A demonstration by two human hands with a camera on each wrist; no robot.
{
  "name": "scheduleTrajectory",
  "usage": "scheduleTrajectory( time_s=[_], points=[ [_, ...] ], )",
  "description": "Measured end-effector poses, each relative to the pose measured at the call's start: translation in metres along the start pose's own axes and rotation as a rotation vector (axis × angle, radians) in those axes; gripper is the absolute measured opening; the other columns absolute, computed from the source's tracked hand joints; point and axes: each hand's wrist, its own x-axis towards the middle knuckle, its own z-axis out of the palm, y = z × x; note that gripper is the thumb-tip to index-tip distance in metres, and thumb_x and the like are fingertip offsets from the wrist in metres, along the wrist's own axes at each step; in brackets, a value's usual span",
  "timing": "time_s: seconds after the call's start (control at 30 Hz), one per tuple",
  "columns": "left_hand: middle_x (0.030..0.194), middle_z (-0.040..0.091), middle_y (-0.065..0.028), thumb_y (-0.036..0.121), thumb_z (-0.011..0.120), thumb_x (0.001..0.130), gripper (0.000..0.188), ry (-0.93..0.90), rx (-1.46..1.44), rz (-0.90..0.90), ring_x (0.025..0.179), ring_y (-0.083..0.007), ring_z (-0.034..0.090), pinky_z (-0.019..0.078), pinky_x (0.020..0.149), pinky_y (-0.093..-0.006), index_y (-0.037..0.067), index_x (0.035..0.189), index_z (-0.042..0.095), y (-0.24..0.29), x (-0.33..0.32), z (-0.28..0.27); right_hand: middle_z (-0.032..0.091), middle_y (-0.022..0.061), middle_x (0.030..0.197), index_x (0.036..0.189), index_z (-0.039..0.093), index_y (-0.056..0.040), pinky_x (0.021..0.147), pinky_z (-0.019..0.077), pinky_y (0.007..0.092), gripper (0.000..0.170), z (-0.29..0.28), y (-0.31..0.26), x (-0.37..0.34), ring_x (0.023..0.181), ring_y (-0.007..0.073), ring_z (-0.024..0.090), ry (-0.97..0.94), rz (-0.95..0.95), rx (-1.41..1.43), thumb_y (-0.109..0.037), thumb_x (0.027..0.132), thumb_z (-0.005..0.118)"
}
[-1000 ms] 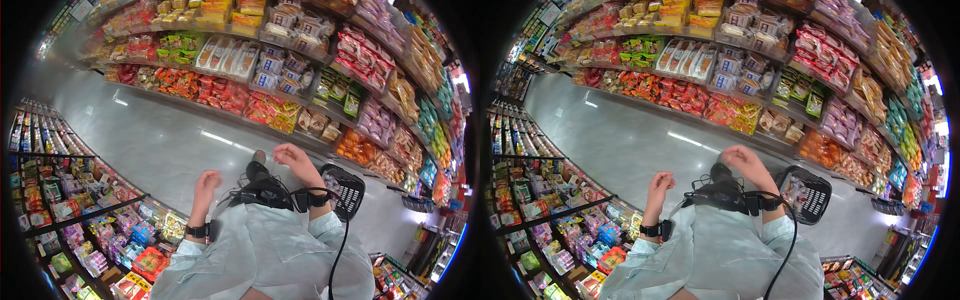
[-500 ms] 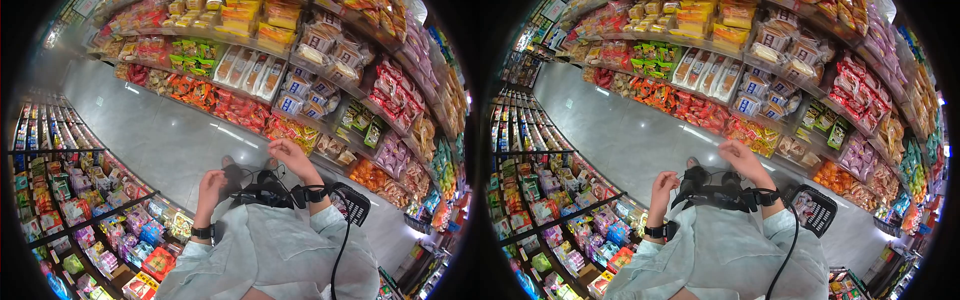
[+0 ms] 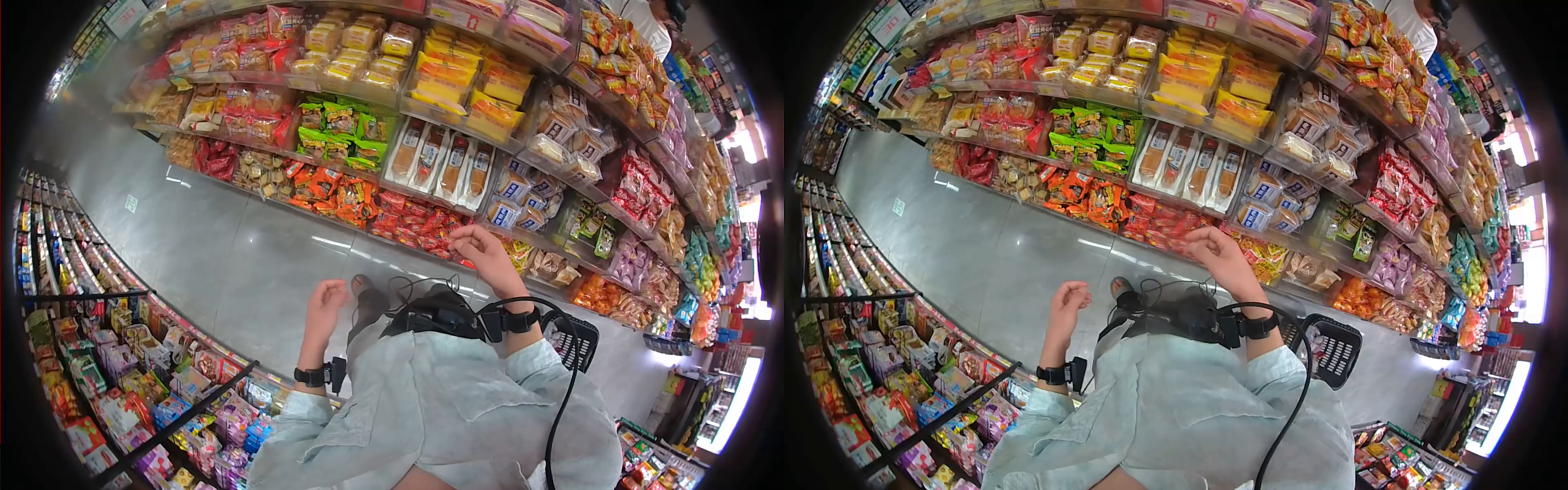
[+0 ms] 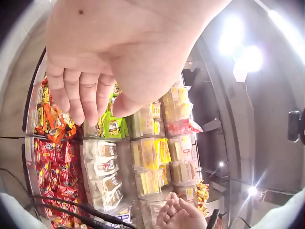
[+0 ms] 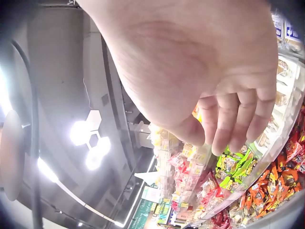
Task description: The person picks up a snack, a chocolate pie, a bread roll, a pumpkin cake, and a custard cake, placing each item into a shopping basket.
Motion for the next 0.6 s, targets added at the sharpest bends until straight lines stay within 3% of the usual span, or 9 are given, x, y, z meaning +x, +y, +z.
scheduleTrajectory(
  time_s=[0.13,0.23,0.43,0.47,0.57,0.6],
  points=[
    [0.097,0.067,-0.0029,0.012,0.058,0.102,0.019,-0.039,0.032,0.013,0.09,-0.0121,0.065,0.051,0.083,-0.0273,0.002,0.117,0.065,0.01,0.039,-0.04,0.07,0.0023,0.107,0.122,0.064,-0.0036,0.092,0.0517,0.027,0.019,0.022,-0.013,0.012,0.101,0.011,0.065,0.014,-0.041,0.019,-0.01,0.105,0.06],
    [0.096,0.068,-0.0031,0.018,0.061,0.103,0.019,-0.049,0.033,0.002,0.09,-0.0114,0.064,0.0497,0.082,-0.0266,0.005,0.115,0.066,0.022,0.065,-0.041,0.071,0.0035,0.109,0.121,0.064,-0.0024,0.09,0.0522,0.0255,0.02,0.027,-0.024,0.024,0.103,0.0091,0.066,0.072,0.044,0.025,-0.01,0.103,0.061],
    [0.103,0.067,-0.0028,0.014,0.067,0.1,0.022,-0.179,0.149,0.069,0.089,-0.011,0.065,0.0521,0.082,-0.0258,0.002,0.118,0.067,0.047,0.115,0.006,0.069,0.0005,0.089,0.122,0.063,-0.0029,0.063,0.0464,0.0216,0.023,0.009,-0.031,0.075,0.071,0.0034,0.058,0.203,-0.07,-0.085,-0.011,0.1,0.065],
    [0.107,0.066,-0.0039,0.014,0.067,0.099,0.024,-0.186,0.201,0.108,0.089,-0.0115,0.065,0.0522,0.082,-0.0261,0.001,0.12,0.067,0.059,0.122,0.017,0.064,-0.0029,0.076,0.125,0.062,-0.0036,0.056,0.0401,0.0215,0.028,0.004,-0.032,0.088,0.06,0.0018,0.05,0.254,-0.102,-0.092,-0.011,0.098,0.067],
    [0.118,0.063,-0.0071,0.013,0.068,0.099,0.029,-0.209,0.365,0.237,0.089,-0.013,0.065,0.0526,0.082,-0.0269,0.001,0.125,0.066,0.11,0.141,0.046,0.067,0.0034,0.098,0.134,0.059,-0.0054,0.062,0.0452,0.0227,0.038,-0.013,-0.041,0.126,0.069,0.0037,0.056,0.335,-0.151,-0.006,-0.009,0.097,0.067],
    [0.12,0.062,-0.0079,0.013,0.068,0.099,0.031,-0.213,0.406,0.297,0.089,-0.0135,0.065,0.0527,0.082,-0.0272,0.002,0.128,0.065,0.124,0.153,0.055,0.058,0.0116,0.13,0.142,0.054,-0.0072,0.072,0.0504,0.0254,0.048,-0.021,-0.039,0.14,0.082,0.0074,0.061,0.349,-0.22,-0.014,-0.008,0.096,0.067]
  ],
)
